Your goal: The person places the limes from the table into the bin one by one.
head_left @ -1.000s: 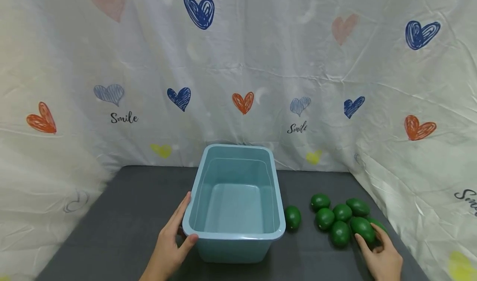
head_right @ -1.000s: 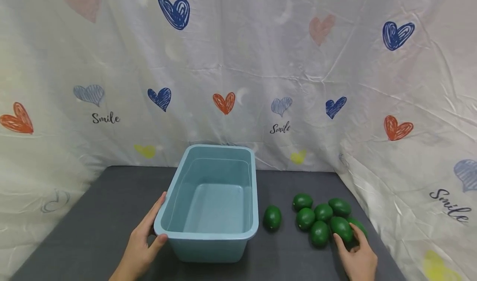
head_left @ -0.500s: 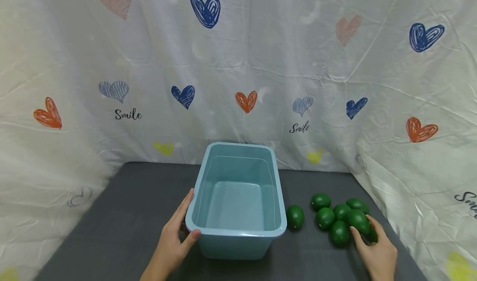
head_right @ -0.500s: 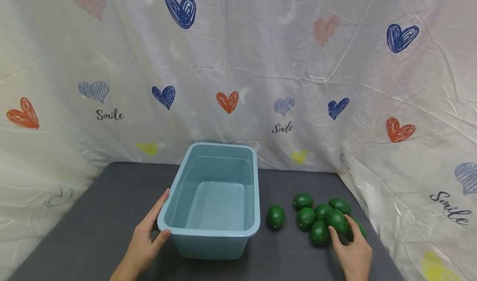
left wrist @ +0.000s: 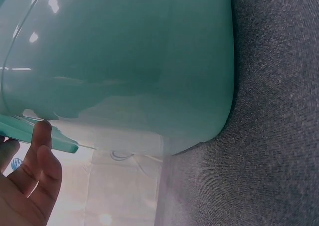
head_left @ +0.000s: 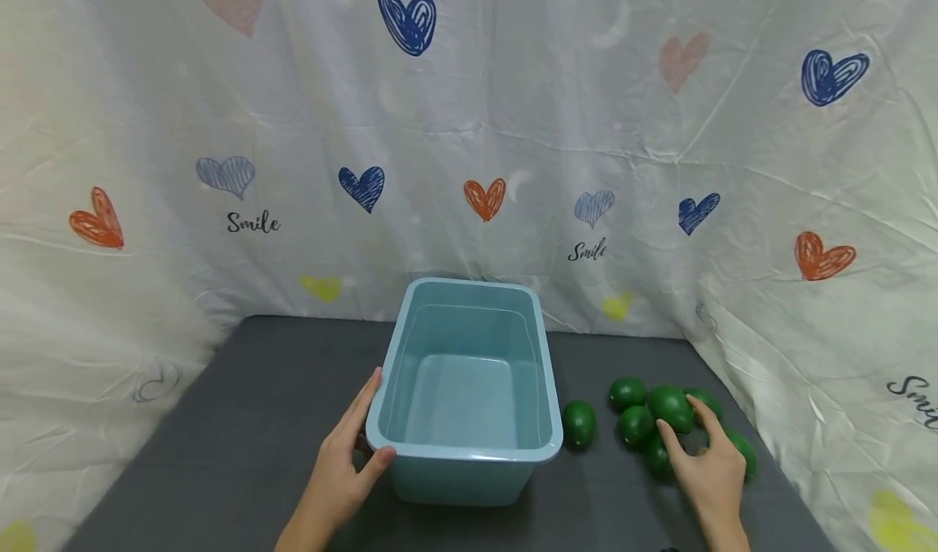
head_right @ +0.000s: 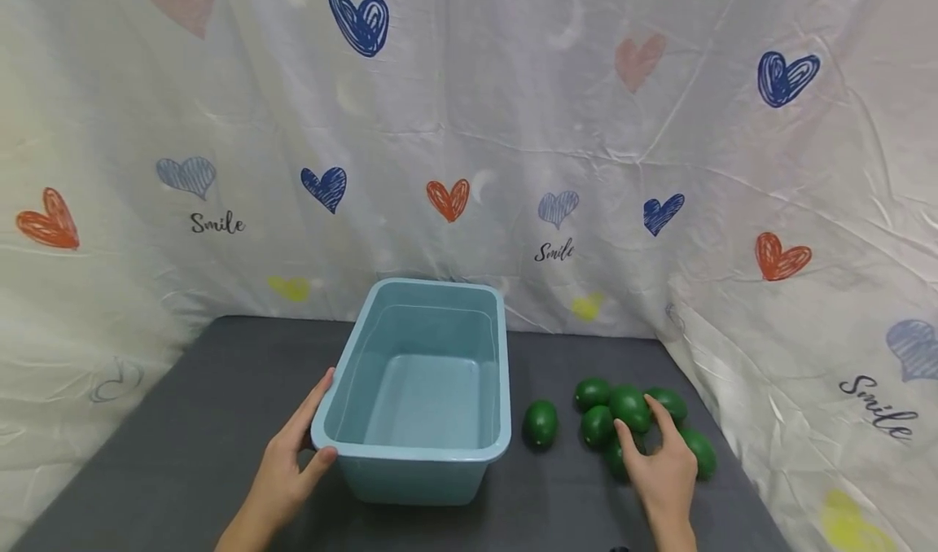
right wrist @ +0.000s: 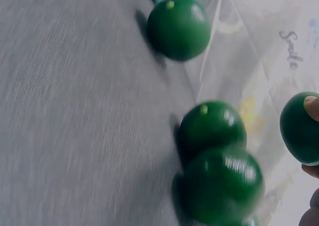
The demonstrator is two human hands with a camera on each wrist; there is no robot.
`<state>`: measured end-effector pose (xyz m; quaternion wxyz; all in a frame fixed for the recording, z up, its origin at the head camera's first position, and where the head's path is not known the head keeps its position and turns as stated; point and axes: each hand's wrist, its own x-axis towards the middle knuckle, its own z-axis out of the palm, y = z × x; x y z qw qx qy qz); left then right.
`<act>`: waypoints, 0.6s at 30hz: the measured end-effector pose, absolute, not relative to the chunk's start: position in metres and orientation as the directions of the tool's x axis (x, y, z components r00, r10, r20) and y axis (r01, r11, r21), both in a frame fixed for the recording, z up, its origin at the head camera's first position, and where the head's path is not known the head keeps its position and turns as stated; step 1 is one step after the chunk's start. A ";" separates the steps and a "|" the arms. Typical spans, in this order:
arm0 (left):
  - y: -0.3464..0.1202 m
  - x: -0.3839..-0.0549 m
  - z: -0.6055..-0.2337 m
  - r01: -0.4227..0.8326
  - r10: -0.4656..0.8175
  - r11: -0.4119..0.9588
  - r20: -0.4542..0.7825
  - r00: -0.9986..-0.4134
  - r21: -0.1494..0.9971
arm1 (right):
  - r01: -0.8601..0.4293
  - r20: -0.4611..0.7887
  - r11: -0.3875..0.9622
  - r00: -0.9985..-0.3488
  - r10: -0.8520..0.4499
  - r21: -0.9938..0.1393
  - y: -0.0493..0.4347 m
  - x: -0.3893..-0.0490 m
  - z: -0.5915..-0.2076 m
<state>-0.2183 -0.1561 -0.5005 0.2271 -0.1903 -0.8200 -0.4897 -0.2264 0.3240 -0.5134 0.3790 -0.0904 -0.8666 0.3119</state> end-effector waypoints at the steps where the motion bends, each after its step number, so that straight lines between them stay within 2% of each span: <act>1: -0.157 -0.218 -0.501 0.535 0.091 0.448 0.558 -0.825 0.717 | -0.090 0.596 0.783 -0.703 0.389 -0.616 0.320 -0.228 -0.512; 12: -0.157 -0.218 -0.503 0.571 0.121 0.410 0.579 -0.807 0.711 | -0.194 0.662 0.782 -0.671 0.334 -0.592 0.289 -0.236 -0.493; 18: -0.163 -0.213 -0.502 0.579 0.115 0.395 0.587 -0.802 0.713 | -0.227 0.666 0.772 -0.677 0.313 -0.594 0.275 -0.238 -0.489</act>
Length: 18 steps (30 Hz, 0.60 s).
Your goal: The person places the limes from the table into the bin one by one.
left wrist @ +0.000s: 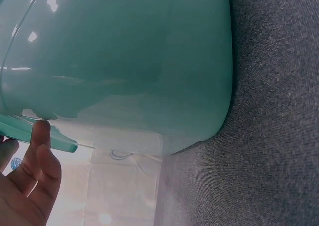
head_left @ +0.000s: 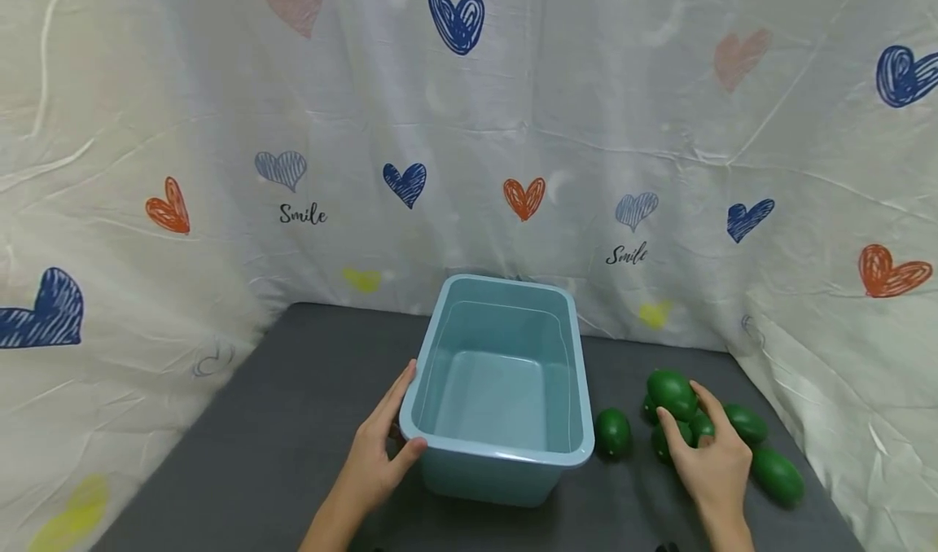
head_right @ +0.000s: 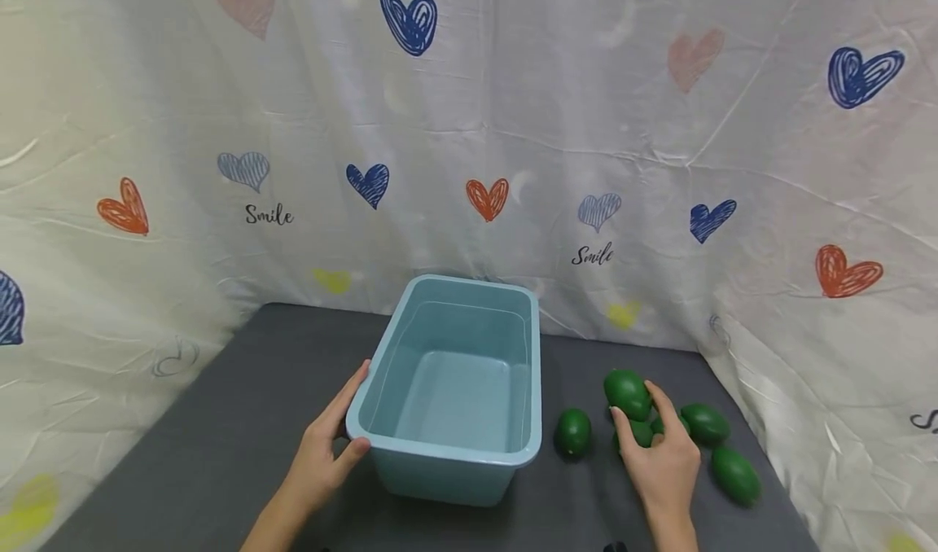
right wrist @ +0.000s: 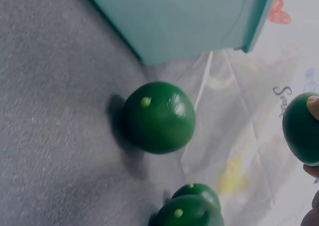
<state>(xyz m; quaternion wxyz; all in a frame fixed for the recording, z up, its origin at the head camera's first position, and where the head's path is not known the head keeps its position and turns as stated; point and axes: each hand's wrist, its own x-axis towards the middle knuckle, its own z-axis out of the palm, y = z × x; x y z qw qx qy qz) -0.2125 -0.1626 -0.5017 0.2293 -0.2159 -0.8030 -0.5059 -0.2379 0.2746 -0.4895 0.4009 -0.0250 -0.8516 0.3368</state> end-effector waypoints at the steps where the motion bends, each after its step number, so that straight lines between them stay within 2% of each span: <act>1: -0.162 -0.213 -0.502 0.582 0.115 0.393 0.589 -0.800 0.712 | -0.230 0.667 0.773 -0.677 0.310 -0.592 0.274 -0.238 -0.489; 18: -0.163 -0.211 -0.500 0.578 0.123 0.383 0.580 -0.805 0.721 | -0.349 0.734 0.755 -0.633 0.247 -0.555 0.251 -0.247 -0.472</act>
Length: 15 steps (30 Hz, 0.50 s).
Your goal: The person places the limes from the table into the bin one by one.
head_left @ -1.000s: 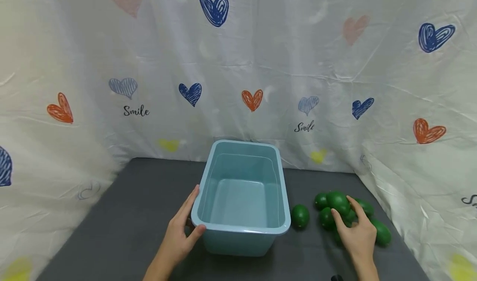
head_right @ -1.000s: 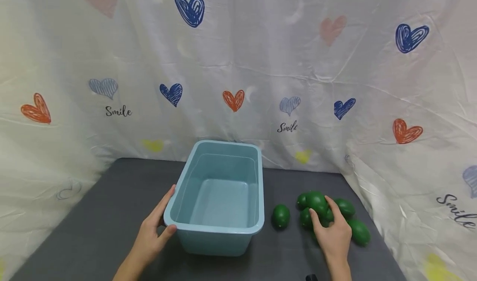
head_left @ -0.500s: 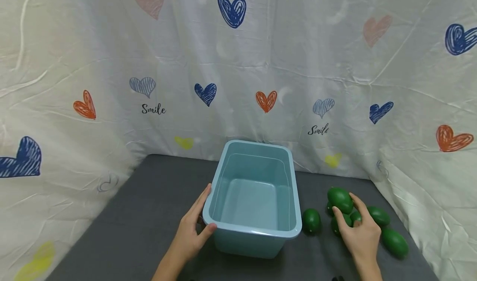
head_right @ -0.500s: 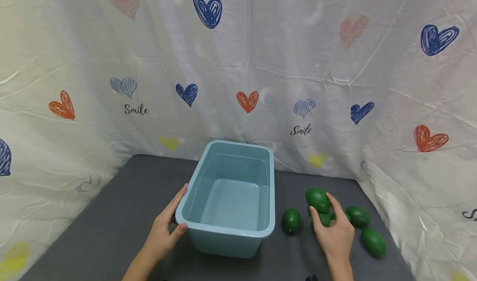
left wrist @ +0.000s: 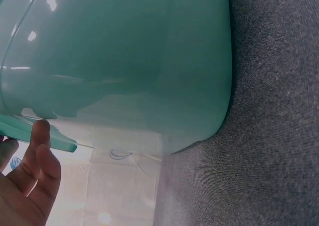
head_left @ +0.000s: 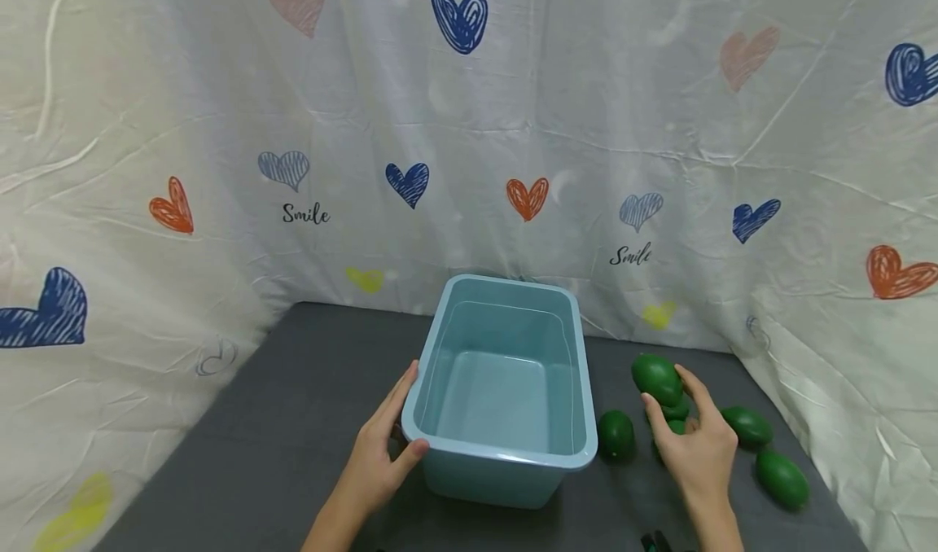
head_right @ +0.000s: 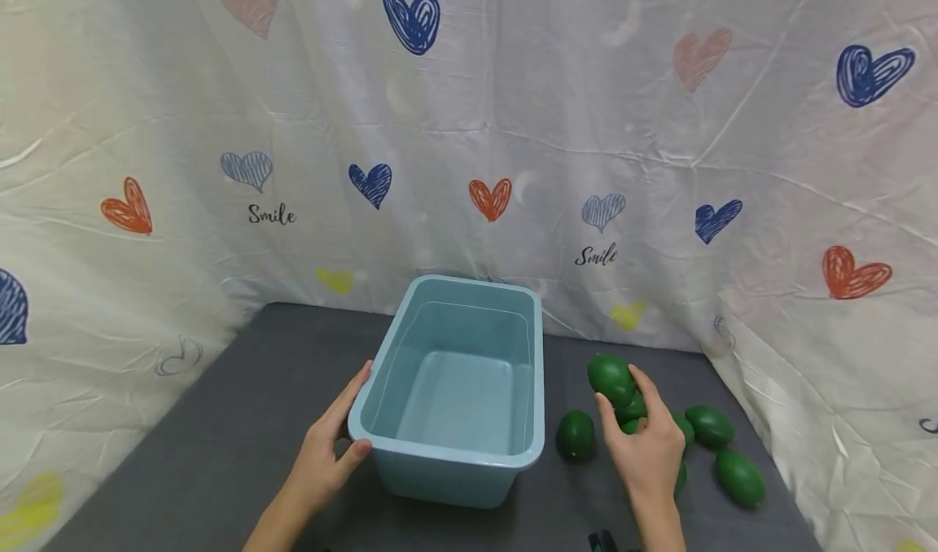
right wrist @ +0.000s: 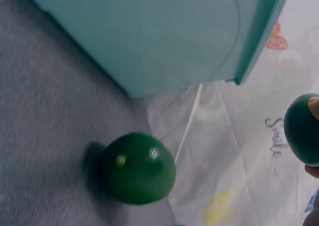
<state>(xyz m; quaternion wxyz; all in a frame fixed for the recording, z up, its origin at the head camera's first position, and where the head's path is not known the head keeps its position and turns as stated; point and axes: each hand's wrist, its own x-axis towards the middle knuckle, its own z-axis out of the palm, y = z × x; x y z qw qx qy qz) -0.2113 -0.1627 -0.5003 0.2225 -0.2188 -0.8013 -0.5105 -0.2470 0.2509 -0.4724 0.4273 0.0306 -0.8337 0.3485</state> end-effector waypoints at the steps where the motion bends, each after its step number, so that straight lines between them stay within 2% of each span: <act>1: -0.163 -0.212 -0.501 0.576 0.126 0.383 0.577 -0.807 0.722 | -0.359 0.739 0.752 -0.629 0.242 -0.552 0.249 -0.248 -0.471; 8: -0.163 -0.213 -0.502 0.576 0.141 0.380 0.570 -0.810 0.724 | -0.433 0.758 0.710 -0.614 0.218 -0.555 0.234 -0.249 -0.463; 15: -0.164 -0.213 -0.501 0.583 0.136 0.377 0.580 -0.803 0.720 | -0.460 0.752 0.682 -0.627 0.205 -0.569 0.215 -0.248 -0.456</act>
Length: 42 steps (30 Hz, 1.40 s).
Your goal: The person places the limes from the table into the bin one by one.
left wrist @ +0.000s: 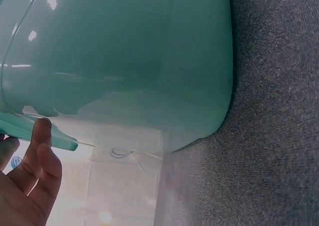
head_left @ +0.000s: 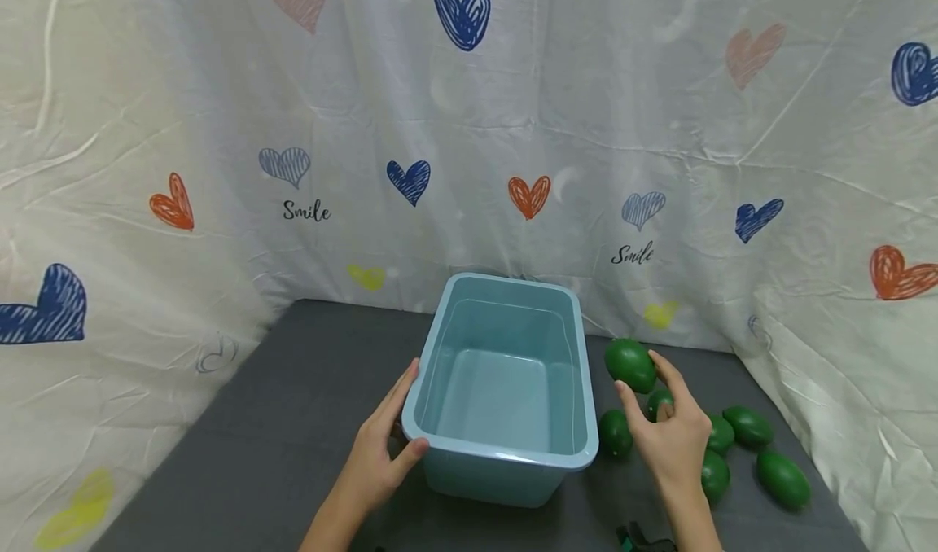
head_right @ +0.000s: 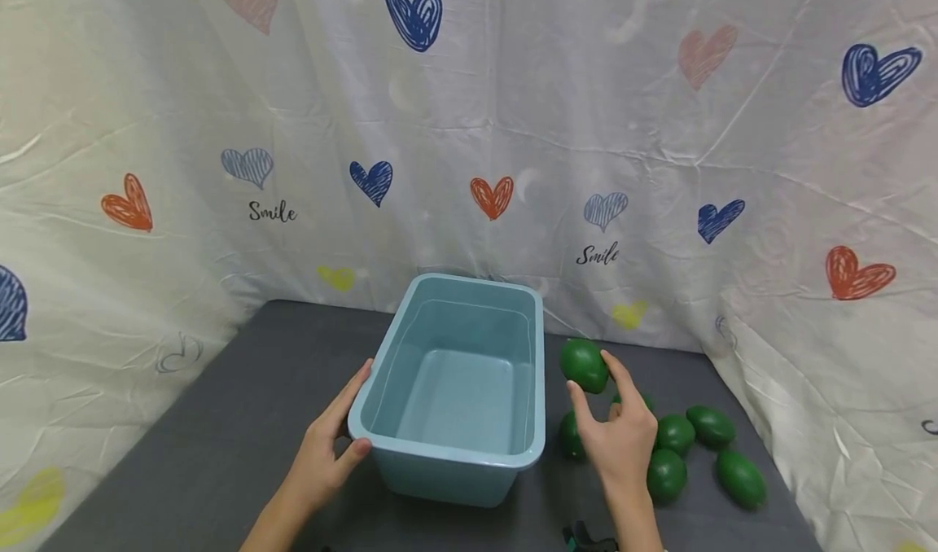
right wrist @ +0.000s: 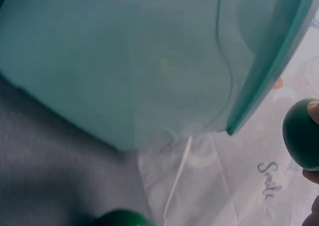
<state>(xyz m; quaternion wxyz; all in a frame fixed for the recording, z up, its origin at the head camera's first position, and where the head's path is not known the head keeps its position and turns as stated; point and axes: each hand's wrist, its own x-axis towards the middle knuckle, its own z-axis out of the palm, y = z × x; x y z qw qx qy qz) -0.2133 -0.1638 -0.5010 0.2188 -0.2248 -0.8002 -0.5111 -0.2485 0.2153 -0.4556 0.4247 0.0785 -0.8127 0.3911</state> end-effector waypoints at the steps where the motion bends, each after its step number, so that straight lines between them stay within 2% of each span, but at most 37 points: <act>1: -0.164 -0.213 -0.501 0.585 0.135 0.377 0.582 -0.802 0.718 | -0.464 0.752 0.677 -0.627 0.204 -0.571 0.213 -0.249 -0.455; 9: -0.164 -0.212 -0.500 0.585 0.134 0.369 0.582 -0.802 0.722 | -0.516 0.747 0.624 -0.642 0.170 -0.586 0.188 -0.251 -0.453; 20: -0.163 -0.212 -0.501 0.581 0.131 0.369 0.578 -0.805 0.725 | -0.543 0.681 0.496 -0.718 0.143 -0.677 0.169 -0.251 -0.445; 29: -0.164 -0.211 -0.500 0.576 0.121 0.369 0.577 -0.807 0.729 | -0.508 0.639 0.499 -0.759 0.126 -0.702 0.171 -0.249 -0.445; 42: -0.161 -0.212 -0.503 0.579 0.143 0.396 0.575 -0.806 0.713 | -0.455 0.635 0.558 -0.752 0.177 -0.694 0.190 -0.246 -0.450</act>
